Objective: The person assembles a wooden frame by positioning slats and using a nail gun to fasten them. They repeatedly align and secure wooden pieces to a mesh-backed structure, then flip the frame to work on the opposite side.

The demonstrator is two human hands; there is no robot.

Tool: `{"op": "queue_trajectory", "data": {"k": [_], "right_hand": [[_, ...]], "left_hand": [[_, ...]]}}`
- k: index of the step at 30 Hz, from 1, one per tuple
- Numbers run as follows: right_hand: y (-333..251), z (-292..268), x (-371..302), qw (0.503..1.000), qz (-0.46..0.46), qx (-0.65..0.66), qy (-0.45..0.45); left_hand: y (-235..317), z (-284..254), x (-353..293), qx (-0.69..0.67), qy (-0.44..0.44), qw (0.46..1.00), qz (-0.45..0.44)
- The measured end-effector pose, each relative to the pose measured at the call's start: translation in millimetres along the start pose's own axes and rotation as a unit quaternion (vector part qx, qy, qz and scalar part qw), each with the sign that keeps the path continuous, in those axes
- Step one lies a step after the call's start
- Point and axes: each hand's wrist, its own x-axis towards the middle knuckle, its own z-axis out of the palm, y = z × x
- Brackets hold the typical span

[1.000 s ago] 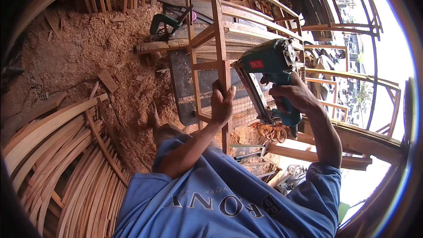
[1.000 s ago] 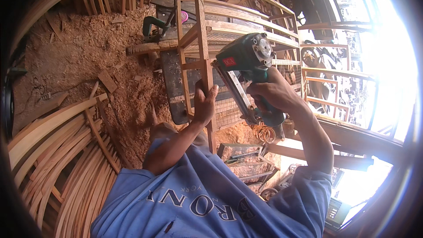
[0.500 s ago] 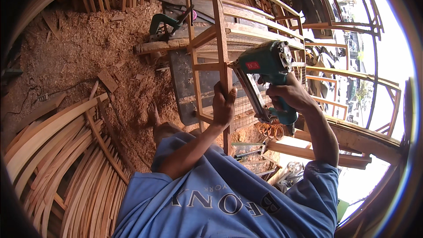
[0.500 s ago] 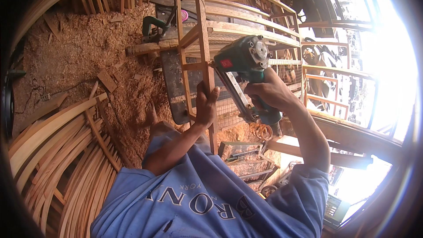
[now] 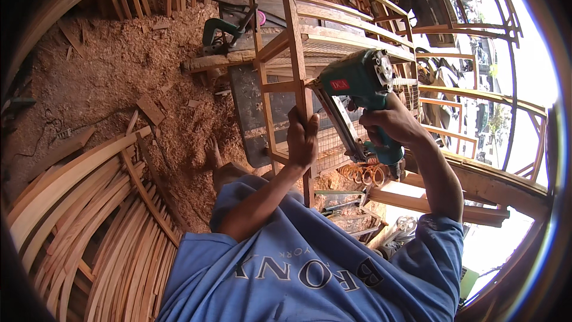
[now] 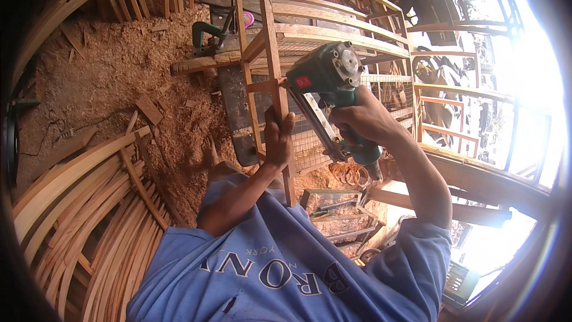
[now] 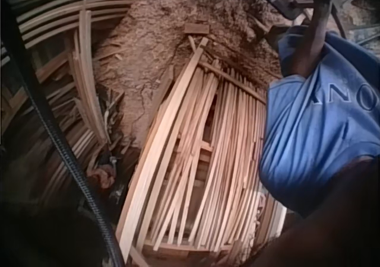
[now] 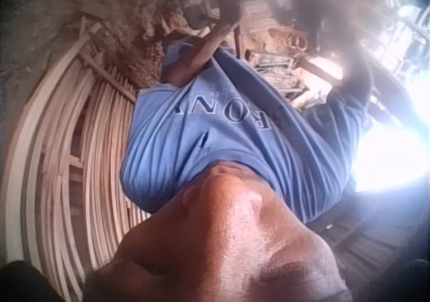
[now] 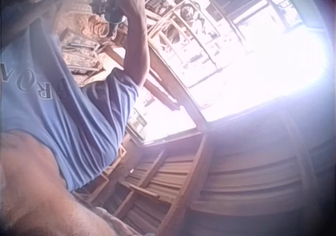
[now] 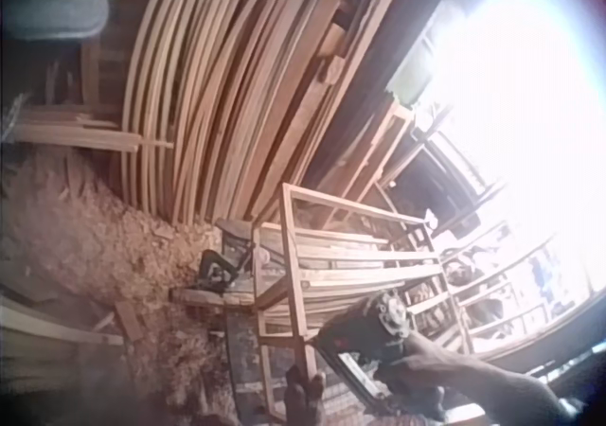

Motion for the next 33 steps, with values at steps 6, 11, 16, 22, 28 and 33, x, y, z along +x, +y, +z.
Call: {"op": "queue_trajectory", "data": {"k": [6,11,16,22,28,33], "right_hand": [[5,-2,-16,0.998,-0.019,0.046,0.028],[26,-8,-66,0.984,-0.038,0.129,0.121],[73,2,-120,0.967,-0.019,0.181,0.179],[118,31,-158,0.973,0.049,0.143,0.173],[117,59,-161,0.976,0.096,0.151,0.122],[110,73,-148,0.979,0.138,0.144,0.052]], "left_hand": [[-3,0,1,0.031,0.01,0.999,0.026],[2,-1,1,-0.047,0.002,0.999,-0.011],[15,-34,21,-0.052,-0.158,0.972,-0.165],[22,-59,55,0.035,-0.355,0.911,-0.206],[22,-57,49,0.023,-0.363,0.906,-0.218],[12,-58,54,0.036,-0.386,0.904,-0.181]]}}
